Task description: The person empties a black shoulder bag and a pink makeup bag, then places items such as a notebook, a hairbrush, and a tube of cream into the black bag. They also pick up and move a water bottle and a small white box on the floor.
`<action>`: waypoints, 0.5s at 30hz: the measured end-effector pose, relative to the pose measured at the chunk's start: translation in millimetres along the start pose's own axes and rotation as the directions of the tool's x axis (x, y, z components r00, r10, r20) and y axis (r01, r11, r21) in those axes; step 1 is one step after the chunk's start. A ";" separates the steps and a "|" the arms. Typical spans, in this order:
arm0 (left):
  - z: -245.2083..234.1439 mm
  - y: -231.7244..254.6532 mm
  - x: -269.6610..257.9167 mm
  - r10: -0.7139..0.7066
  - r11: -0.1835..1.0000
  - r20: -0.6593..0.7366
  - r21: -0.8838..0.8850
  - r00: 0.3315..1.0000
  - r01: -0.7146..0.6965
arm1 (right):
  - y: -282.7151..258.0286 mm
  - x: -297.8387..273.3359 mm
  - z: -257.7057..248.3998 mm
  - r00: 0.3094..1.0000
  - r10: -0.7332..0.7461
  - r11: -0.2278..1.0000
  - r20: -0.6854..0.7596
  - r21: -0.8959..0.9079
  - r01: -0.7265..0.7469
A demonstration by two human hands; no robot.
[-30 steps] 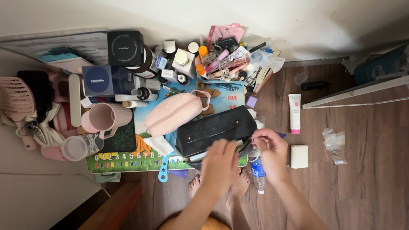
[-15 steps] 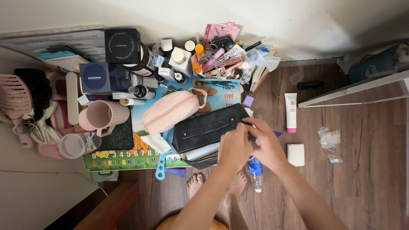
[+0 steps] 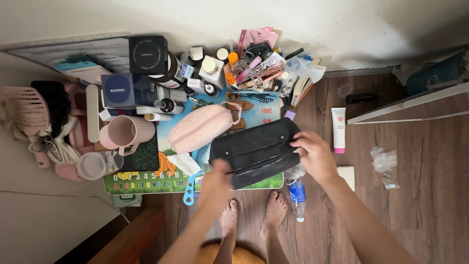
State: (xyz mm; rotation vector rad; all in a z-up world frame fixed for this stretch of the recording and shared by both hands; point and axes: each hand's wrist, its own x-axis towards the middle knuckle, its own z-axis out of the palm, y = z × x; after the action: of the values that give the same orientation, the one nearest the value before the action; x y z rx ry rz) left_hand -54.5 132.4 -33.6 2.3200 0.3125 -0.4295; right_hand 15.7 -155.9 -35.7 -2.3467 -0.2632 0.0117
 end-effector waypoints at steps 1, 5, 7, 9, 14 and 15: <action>-7.3 -15.3 -3.3 -0.025 0.998 -0.054 -0.056 0.998 0.022 | -0.7 -1.5 -4.5 1.000 0.019 1.000 0.026 -0.025 -0.018; -8.9 -35.1 -11.3 -0.080 0.989 -0.056 -0.131 0.995 0.072 | -31.7 -4.9 -8.9 0.994 -0.036 0.986 0.100 -0.161 0.052; -6.7 -23.5 -8.4 -0.150 0.974 -0.053 -0.181 0.987 0.138 | -61.7 -8.5 -2.6 0.983 -0.134 0.976 0.124 -0.153 0.152; -14.2 -8.4 -12.8 -0.158 0.958 -0.063 -0.251 0.985 0.138 | -93.3 -10.1 14.2 0.959 -0.237 0.955 0.154 -0.142 0.259; -42.7 28.9 -29.2 -0.056 0.903 -0.026 -0.427 0.998 0.039 | -133.6 -13.5 52.0 0.964 -0.253 0.965 0.087 -0.056 0.258; -44.6 36.4 -32.6 -0.009 0.876 -0.040 -0.482 0.999 -0.012 | -134.2 -14.1 53.5 0.966 -0.250 0.964 0.064 -0.076 0.254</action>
State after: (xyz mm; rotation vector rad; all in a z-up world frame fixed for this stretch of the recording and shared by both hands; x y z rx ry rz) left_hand -62.2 135.8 32.1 1.8382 0.3888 -0.2643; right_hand -27.7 -28.8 19.2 -2.3813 -0.5983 -0.0612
